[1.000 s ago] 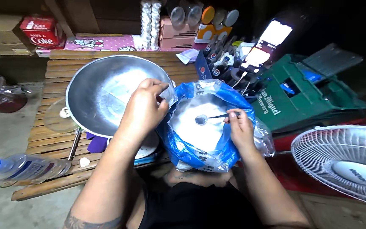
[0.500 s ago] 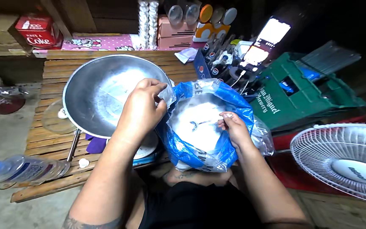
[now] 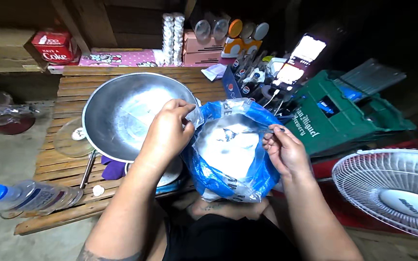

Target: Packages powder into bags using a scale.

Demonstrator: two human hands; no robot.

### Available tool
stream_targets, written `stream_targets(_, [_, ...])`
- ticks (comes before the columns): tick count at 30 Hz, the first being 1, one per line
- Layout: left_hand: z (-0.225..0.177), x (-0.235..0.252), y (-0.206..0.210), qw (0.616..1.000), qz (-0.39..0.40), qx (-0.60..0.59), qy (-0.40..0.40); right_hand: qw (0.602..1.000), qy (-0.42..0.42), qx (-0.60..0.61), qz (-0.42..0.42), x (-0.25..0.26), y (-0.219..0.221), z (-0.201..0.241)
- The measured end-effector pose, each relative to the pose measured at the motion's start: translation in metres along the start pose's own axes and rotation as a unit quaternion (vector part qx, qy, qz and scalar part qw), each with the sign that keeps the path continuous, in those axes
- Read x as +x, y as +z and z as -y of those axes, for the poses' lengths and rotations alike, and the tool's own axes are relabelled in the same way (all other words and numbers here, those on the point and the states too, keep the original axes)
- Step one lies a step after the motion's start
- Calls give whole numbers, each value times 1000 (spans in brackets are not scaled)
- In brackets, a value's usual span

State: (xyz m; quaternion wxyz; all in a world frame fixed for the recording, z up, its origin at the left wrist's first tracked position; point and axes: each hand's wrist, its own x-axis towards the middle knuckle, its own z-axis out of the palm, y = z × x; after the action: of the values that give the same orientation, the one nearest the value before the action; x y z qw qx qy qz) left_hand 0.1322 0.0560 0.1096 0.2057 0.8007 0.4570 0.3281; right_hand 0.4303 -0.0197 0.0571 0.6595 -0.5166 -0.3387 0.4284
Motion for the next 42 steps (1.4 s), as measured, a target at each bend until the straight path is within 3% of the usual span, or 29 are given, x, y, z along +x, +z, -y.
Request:
stream_targets(11, [-3, -5, 0, 1000, -16, -4, 16, 991, -107, 34, 78, -13, 51, 43])
stream_targets(25, [-3, -3, 0, 1000, -11, -11, 2, 952, -228, -152, 133, -18, 84, 46])
stream_targets(30, [-2, -2, 1, 1000, -11, -9, 7, 885, -332, -274, 179, -23, 106, 46])
stream_targets(35, [-3, -3, -2, 1000, -22, -15, -6, 728, -519, -404, 194, -19, 108, 39])
stream_targets(37, [-2, -1, -3, 999, -28, -23, -21, 702, -551, -412, 183, -18, 100, 39])
stream_targets(39, [-2, -1, -4, 999, -34, -29, -28, 720, -550, -385, 174, -18, 90, 40])
stream_targets(42, [-3, -2, -3, 999, -36, -32, -26, 812, -481, -294, 154, -22, 69, 40])
